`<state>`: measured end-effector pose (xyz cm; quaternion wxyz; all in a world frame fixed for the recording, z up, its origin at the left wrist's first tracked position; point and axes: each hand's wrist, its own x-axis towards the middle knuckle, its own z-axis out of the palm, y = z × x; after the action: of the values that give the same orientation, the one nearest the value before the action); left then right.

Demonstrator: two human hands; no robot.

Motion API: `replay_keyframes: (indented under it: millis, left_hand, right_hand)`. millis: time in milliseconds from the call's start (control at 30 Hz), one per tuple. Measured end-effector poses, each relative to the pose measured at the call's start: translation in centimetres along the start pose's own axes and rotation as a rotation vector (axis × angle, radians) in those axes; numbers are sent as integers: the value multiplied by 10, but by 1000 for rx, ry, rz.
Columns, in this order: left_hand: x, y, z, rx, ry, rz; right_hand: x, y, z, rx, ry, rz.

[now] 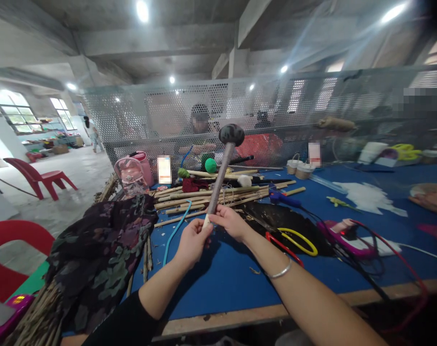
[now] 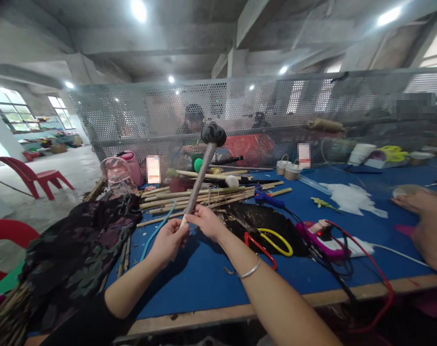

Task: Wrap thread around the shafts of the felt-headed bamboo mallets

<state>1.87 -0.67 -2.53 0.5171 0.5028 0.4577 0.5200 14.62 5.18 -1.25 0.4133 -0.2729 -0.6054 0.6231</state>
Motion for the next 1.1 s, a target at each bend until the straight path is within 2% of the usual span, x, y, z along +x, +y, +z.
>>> replay_keyframes:
  millis: [100,167,200,300,367,567,633,700,767,833,900,1033,1100]
  left_hand:
    - [-2,5,1,-73,-110,-69]
    - [-2,4,0,-11,-137,-80]
    - [-1,2,-2,50,-116,-43]
    - [3,-4,-9,249,40,127]
    - [4,-3,-12,273,49,118]
    - [0,22,-18,-2,-272,-156]
    - [0,22,-20,-8,-314,-191]
    - [1,17,-21,105,-237,-106]
    - [4,11,-22,268,-103,23]
    - [5,9,-22,341,-36,53]
    - [4,14,-22,275,-95,-32]
    - [0,27,-24,18,-350,-225]
    - [0,27,-24,-30,-401,-262]
  right_hand:
    - [-3,-4,-3,35,-36,30]
    - [-2,-2,-4,33,-20,25]
    - [-1,0,-3,26,-5,19]
    - [2,7,-2,-17,13,28]
    - [2,7,-2,-40,9,26]
    - [-4,-2,-4,42,-95,68]
    - [-4,0,-3,50,-90,71]
    - [-1,5,-1,40,-49,51]
    - [2,9,0,9,-1,31]
    - [2,9,-1,-28,33,10]
    - [1,5,-3,-37,31,0]
    - [-5,-3,-9,5,-100,66]
    - [-5,-2,-9,5,-113,81]
